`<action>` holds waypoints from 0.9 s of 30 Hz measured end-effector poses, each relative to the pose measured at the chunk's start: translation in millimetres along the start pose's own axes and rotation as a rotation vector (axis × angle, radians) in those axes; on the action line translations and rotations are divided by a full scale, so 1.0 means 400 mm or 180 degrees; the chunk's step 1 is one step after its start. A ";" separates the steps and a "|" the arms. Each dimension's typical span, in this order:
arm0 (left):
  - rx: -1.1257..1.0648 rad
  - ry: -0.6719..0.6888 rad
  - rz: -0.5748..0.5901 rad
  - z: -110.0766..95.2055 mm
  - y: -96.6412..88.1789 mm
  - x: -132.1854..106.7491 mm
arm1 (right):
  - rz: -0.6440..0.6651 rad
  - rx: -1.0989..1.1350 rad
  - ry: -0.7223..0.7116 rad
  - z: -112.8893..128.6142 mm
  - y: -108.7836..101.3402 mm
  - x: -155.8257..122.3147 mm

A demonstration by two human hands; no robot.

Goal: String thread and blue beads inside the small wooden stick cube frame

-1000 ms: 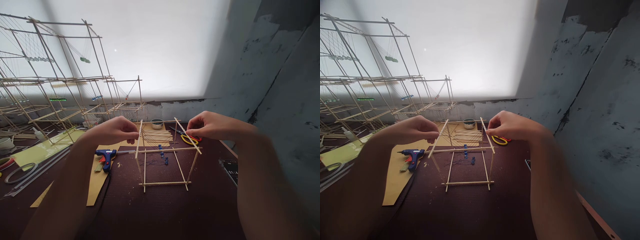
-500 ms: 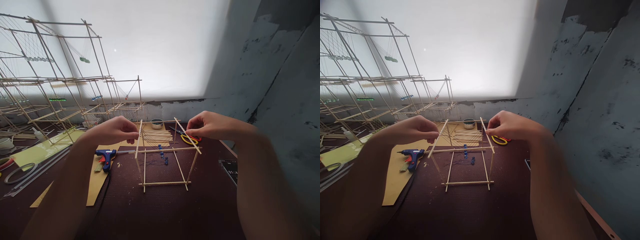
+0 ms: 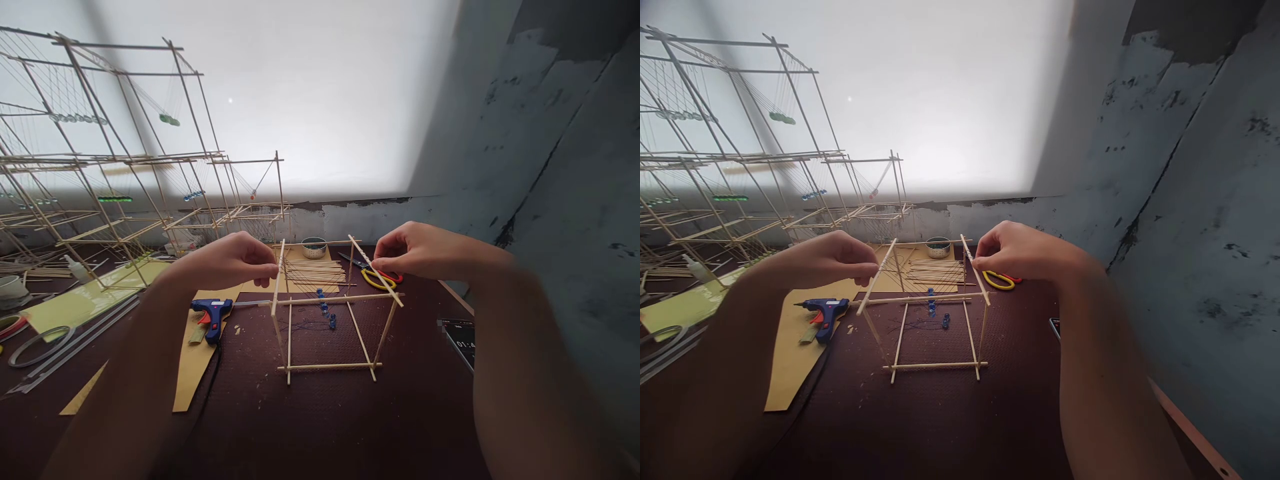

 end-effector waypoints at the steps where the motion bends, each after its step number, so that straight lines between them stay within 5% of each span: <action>1: -0.0006 0.0000 -0.0009 0.000 0.000 0.000 | -0.0003 -0.0014 0.0011 0.000 0.000 0.001; 27: -0.0021 0.0035 -0.0109 -0.003 0.003 0.004 | 0.0057 0.0068 0.0030 0.004 0.002 0.002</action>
Point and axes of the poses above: each hand's wrist, its own x-axis towards the middle knuckle, its own y-axis out of the palm, z = x × y, the point moved 4 cm from there along x, towards the middle knuckle, and after that the axes turned 15 degrees about -x, right-handed, at the moved point
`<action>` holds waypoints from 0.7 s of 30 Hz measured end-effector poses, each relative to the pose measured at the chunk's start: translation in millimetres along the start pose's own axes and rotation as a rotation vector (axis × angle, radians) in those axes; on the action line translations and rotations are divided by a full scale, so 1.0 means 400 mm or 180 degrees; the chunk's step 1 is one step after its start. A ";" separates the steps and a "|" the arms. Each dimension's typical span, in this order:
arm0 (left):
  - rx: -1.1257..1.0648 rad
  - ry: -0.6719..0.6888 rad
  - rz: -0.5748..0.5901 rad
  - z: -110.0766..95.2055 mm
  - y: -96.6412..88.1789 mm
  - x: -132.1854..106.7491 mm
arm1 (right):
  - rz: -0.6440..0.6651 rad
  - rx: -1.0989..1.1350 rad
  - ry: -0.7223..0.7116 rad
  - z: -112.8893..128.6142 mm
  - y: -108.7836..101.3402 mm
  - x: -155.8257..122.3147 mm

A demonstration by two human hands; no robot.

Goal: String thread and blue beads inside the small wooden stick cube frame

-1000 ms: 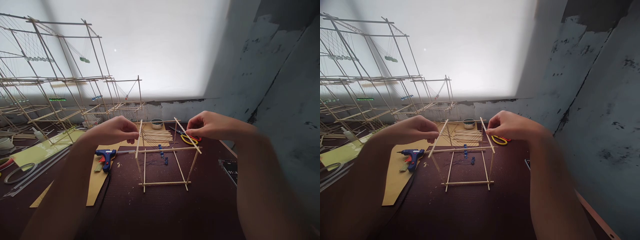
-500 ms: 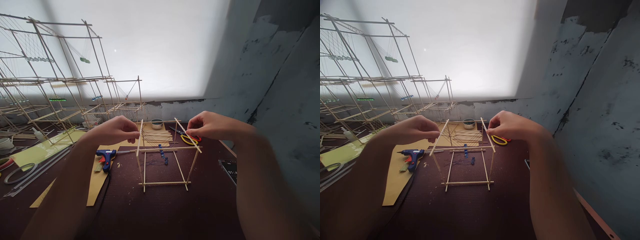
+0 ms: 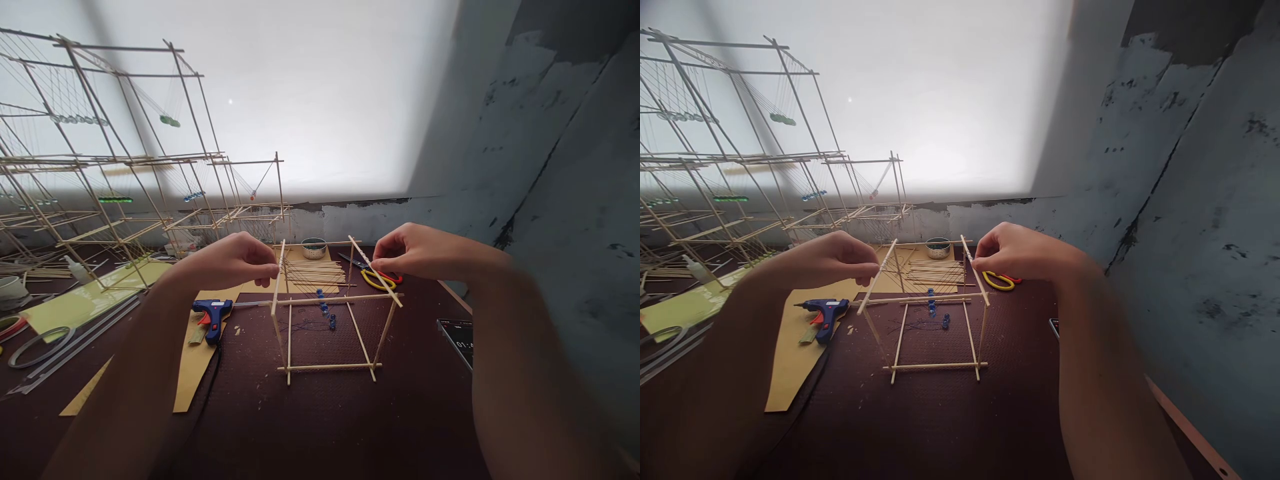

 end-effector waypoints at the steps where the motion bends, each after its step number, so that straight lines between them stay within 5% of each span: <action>1: 0.0016 -0.0004 -0.0008 0.000 0.000 0.000 | 0.0004 -0.0006 -0.0009 -0.001 0.000 0.000; 21: 0.0043 -0.0008 0.0027 0.004 0.000 0.000 | 0.0007 -0.0095 -0.0068 -0.010 0.005 0.007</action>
Point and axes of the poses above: each hand's wrist, its own x-axis towards the middle knuckle, its own y-axis out of the palm, z = x × y, the point moved 4 cm from there along x, towards the middle knuckle, and after that the axes turned 15 degrees about -x, right-handed, at the moved point
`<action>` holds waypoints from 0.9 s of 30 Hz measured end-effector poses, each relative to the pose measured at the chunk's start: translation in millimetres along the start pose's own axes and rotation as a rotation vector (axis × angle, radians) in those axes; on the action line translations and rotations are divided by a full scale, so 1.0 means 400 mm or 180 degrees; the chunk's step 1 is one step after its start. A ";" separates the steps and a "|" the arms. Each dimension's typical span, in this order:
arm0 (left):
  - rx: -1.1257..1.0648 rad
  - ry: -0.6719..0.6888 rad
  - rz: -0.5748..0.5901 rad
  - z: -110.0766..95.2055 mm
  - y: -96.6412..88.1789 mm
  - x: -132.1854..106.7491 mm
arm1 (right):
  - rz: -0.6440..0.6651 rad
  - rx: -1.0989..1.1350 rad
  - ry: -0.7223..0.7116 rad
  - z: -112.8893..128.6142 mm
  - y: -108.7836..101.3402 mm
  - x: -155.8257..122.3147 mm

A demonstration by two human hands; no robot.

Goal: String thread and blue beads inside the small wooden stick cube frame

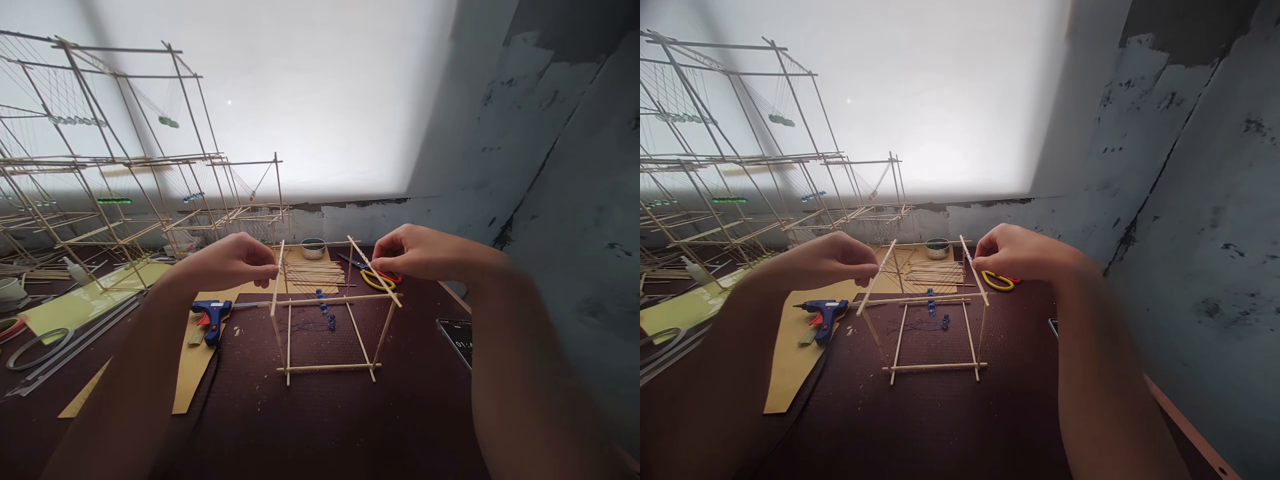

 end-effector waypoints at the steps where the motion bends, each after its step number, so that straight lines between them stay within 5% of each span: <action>1: -0.0001 0.0005 -0.0002 0.000 0.000 0.000 | -0.0002 0.0001 -0.0014 0.000 -0.001 0.000; 27: -0.0021 -0.0008 -0.0003 -0.004 0.000 -0.002 | 0.0010 0.0092 0.0004 0.009 -0.005 -0.005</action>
Point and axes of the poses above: each hand's wrist, its own x-axis towards the middle knuckle, its own y-axis out of the palm, z = x × y, the point moved 4 cm from there along x, towards the middle knuckle, and after that the axes turned 15 degrees about -x, right-handed, at the moved point
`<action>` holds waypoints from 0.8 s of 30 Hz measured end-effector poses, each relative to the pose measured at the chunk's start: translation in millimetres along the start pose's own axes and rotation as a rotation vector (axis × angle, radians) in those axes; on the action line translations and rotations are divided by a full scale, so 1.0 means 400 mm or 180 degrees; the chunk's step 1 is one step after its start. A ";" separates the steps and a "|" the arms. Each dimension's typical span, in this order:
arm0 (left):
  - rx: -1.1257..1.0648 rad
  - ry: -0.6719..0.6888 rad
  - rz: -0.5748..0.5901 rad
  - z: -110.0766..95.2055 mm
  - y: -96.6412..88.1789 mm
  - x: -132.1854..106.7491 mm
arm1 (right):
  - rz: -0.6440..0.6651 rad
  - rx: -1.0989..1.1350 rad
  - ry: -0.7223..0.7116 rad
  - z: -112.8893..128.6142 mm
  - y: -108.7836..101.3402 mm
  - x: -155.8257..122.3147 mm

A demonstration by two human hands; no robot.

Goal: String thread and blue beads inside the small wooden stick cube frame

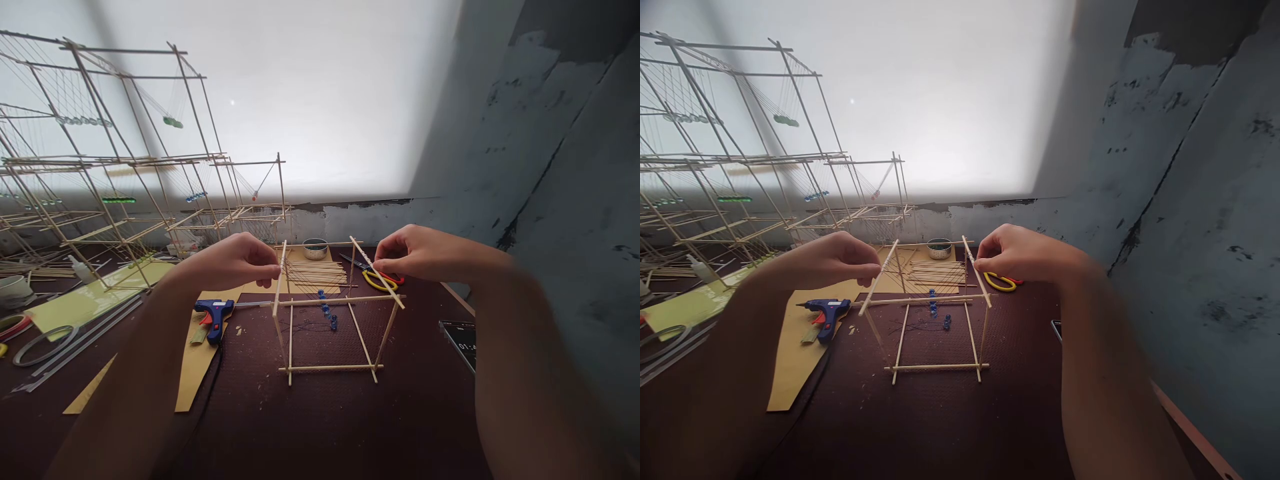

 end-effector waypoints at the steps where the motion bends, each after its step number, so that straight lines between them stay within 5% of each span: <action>1: 0.0004 0.0000 -0.0002 0.000 0.000 0.000 | -0.0004 0.0005 0.0002 0.000 0.000 0.000; 24: -0.0006 0.0014 -0.0041 0.002 0.000 0.004 | 0.0014 0.0013 -0.0042 -0.004 0.004 0.005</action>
Point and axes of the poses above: each hand's wrist, its own x-axis towards the middle knuckle, its own y-axis out of the palm, z = x × y, the point moved 4 cm from there along x, towards the middle knuckle, and after that the axes turned 15 degrees about -x, right-handed, at the moved point
